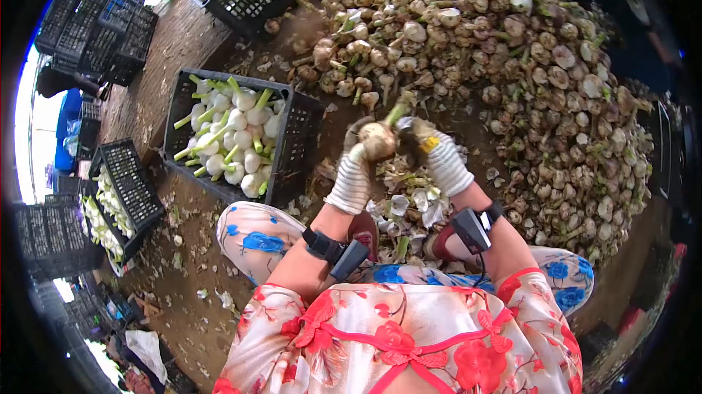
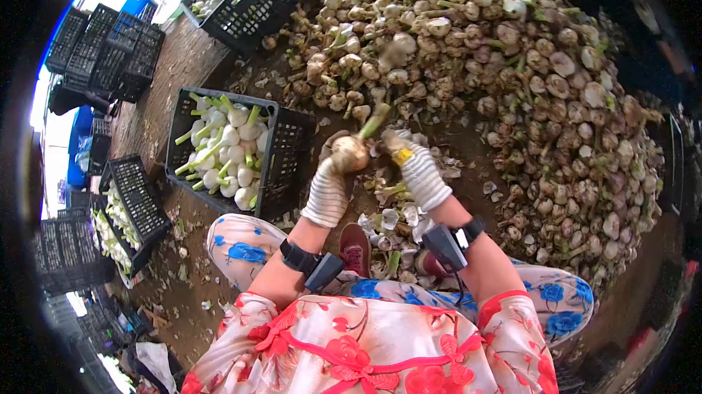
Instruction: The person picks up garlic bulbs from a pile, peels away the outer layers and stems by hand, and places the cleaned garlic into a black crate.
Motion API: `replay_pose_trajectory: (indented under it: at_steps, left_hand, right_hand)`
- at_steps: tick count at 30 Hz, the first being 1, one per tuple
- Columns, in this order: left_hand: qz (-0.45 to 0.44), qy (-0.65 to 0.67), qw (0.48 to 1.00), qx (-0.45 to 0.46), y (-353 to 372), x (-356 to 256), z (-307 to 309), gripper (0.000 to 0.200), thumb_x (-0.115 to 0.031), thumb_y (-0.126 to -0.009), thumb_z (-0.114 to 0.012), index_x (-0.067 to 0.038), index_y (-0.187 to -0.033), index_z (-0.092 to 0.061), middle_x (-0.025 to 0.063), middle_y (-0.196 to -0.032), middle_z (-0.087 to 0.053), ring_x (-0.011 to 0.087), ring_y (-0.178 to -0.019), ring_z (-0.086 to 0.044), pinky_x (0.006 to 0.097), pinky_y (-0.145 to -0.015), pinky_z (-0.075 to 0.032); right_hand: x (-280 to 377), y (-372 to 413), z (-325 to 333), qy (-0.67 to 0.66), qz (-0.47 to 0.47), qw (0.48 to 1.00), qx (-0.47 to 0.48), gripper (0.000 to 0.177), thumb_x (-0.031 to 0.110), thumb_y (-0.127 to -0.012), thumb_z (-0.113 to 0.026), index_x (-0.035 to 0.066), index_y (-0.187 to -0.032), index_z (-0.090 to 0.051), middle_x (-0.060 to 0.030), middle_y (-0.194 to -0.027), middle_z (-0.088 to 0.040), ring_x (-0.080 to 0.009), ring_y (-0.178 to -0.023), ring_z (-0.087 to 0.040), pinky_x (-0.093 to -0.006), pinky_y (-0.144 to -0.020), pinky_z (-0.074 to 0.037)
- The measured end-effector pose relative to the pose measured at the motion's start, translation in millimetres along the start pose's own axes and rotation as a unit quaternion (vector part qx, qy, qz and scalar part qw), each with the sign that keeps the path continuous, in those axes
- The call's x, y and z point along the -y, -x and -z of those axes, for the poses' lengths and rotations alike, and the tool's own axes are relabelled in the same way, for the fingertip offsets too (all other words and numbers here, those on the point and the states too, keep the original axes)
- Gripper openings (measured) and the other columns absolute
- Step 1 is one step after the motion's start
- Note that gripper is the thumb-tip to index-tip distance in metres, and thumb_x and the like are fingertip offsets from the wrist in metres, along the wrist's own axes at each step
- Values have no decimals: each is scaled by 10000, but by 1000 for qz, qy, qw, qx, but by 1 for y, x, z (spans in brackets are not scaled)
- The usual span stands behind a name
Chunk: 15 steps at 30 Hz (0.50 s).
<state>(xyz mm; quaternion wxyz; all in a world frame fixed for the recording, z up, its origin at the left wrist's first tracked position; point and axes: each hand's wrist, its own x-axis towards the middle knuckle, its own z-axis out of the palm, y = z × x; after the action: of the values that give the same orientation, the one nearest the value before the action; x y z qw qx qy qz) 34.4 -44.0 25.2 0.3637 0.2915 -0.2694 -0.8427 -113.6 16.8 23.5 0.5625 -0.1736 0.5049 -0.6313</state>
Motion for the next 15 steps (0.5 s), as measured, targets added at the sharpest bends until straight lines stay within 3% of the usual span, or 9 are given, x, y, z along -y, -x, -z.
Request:
replay_pose_trajectory:
  at_steps: [1,2,3,6,8,9,13,15]
  left_hand:
    - [-21,-74,997,23,2,9,4,384,-151,-761,-589,-90,-1124,-478,55,-985,-550,164,-927,-537,314,-833,-459]
    - [-1,-84,995,50,16,0,-20,450,-179,-762,-618,-98,-1167,-439,52,-1049,-527,158,-943,-528,298,-836,-459]
    - [-48,-81,994,54,17,11,-17,475,-241,-761,-643,-108,-1168,-438,46,-1076,-507,160,-958,-518,307,-835,-461]
    - [-93,-102,988,63,16,23,-6,464,-285,-802,-610,-63,-1162,-418,56,-1021,-513,160,-933,-523,288,-797,-473]
    - [18,-33,999,27,21,21,-7,470,-348,-783,-613,-115,-1156,-449,43,-1050,-514,168,-919,-519,335,-794,-463]
    - [18,-31,999,27,23,19,-8,470,-348,-783,-613,-115,-1156,-449,43,-1050,-514,168,-919,-519,335,-794,-463]
    - [173,75,982,24,28,-1,-24,439,-480,-829,-478,-122,-1080,-520,62,-1017,-574,203,-887,-544,366,-778,-444]
    - [229,81,966,84,21,-3,-16,465,-471,-816,-512,-134,-1134,-487,55,-1052,-552,180,-905,-538,369,-778,-444]
  right_hand:
    - [-7,0,-4,-62,-39,997,-1,312,327,-864,-550,28,-932,-609,21,-817,-591,-42,-681,-521,-194,-537,-429]
    - [-9,1,-7,10,6,1000,-6,333,344,-860,-552,25,-940,-610,23,-784,-587,-35,-650,-500,-198,-553,-423]
    - [-6,4,-5,13,10,1000,-9,333,344,-860,-552,25,-940,-610,23,-784,-587,-35,-650,-500,-198,-553,-423]
    - [5,16,-9,68,29,997,37,358,342,-860,-553,-3,-934,-610,19,-756,-579,-38,-648,-493,-198,-566,-426]
    - [8,20,-7,89,13,995,37,362,338,-862,-551,-9,-949,-606,15,-770,-583,-37,-657,-494,-197,-576,-428]
    - [8,24,-6,105,-4,994,32,367,334,-864,-550,-15,-964,-603,12,-784,-587,-37,-667,-494,-197,-585,-430]
    - [1,37,-2,119,31,992,33,289,233,-868,-556,-23,-997,-594,-1,-859,-594,-52,-750,-494,-195,-645,-427]
    - [-1,38,-1,145,40,989,14,244,182,-866,-553,-16,-1004,-593,-4,-867,-593,-62,-767,-494,-204,-659,-428]
